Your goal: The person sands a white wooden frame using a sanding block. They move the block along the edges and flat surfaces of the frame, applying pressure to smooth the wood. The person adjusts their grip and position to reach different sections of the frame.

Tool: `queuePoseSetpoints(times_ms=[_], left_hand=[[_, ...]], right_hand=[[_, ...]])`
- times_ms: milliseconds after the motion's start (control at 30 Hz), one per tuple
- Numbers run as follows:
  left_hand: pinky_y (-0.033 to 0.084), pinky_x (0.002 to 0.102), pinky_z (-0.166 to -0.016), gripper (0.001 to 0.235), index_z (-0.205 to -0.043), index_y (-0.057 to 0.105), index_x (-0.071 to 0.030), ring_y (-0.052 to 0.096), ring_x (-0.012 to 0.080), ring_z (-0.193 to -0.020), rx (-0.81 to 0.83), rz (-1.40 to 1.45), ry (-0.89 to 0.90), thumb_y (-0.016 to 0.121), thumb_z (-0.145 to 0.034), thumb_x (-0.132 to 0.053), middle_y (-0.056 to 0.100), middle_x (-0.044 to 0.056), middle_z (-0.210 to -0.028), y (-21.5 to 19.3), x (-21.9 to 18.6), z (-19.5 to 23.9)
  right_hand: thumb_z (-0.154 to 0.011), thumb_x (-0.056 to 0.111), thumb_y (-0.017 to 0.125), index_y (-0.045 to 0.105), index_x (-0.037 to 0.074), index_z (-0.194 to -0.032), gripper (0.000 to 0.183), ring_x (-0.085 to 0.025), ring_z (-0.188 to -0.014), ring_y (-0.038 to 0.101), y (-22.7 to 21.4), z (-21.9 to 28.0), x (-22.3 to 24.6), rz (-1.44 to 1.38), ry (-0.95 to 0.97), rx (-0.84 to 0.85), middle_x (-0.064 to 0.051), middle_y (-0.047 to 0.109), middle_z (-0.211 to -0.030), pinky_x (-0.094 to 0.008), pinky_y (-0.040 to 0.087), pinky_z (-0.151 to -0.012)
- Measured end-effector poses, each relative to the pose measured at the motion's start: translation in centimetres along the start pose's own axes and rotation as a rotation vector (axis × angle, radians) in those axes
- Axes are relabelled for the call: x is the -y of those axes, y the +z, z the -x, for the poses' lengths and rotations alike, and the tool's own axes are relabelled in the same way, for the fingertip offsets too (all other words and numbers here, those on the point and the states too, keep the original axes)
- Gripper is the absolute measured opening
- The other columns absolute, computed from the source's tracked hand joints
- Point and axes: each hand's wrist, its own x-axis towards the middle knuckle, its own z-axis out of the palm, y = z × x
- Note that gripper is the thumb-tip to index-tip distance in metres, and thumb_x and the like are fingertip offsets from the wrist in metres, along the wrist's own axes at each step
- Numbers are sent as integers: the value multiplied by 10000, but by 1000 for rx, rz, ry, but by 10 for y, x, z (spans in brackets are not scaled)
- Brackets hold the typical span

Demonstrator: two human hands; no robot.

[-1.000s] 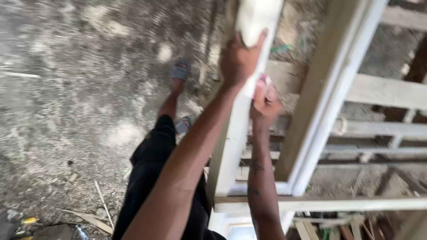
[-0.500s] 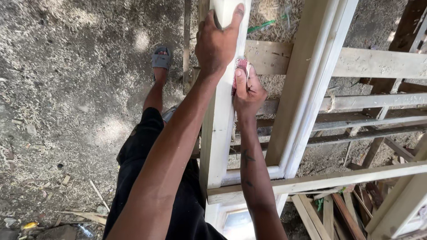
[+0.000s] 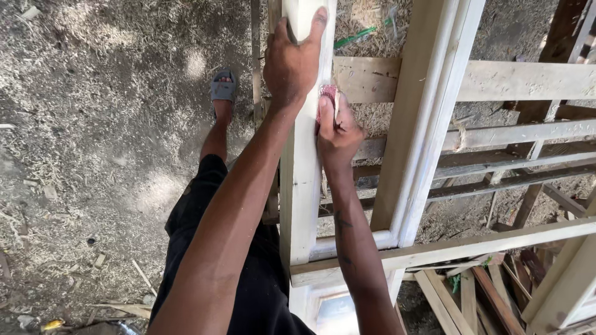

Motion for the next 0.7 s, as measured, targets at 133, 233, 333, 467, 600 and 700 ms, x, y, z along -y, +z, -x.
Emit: queuePoseSetpoints(times_ms=[133,233,333,467,600,700], left_hand=[[537,492,-917,823,-1348,616,-119,691,377,-1099,-26,1,21,569,-837,-764,688,184,-1164,-3,4,2],[538,490,-925,798,-1304,656,-145,711,363,-1099,-42,-14,-9,563,-811,-765,727,139,-1189,1,5,1],[535,476,-945,806,-1311,650,-136,718,345,-1107,-18,72,38,554,-824,-771,727,161,-1183,-1,8,5],[559,465,-934,838,-1341,625,-128,721,352,-1102,-16,26,18,544,-826,-784,714,177,-1222,0,6,0],[531,482,-958,820,-1321,645,-132,699,368,-1126,-38,13,38,552,-830,-782,719,175,-1195,-2,5,-3],[523,488,-949,807,-1305,640,-137,710,354,-1111,-7,-11,-2,538,-825,-777,732,152,-1166,-1,6,0]], right_hand=[[-1043,157,696,742,15,-1203,219,-51,-726,626,6,-10,-8,50,-84,-27,-102,743,-831,-266,563,-689],[-1037,143,711,726,-11,-1198,223,-63,-752,644,6,1,-17,0,-84,-58,-110,771,-857,-278,577,-705],[-1030,134,691,729,4,-1205,222,-75,-769,709,-9,21,-19,149,-185,-17,-131,762,-904,-279,581,-707],[-1032,137,695,745,11,-1166,191,-102,-708,663,-5,20,-15,47,-24,8,-112,747,-824,-286,561,-659],[-1109,146,656,693,21,-1267,205,-128,-876,727,16,-21,-12,-43,-236,-14,-127,769,-996,-314,599,-804],[-1084,146,653,694,30,-1286,237,-78,-725,663,14,-18,-11,-53,-100,33,-59,716,-837,-272,556,-672]])
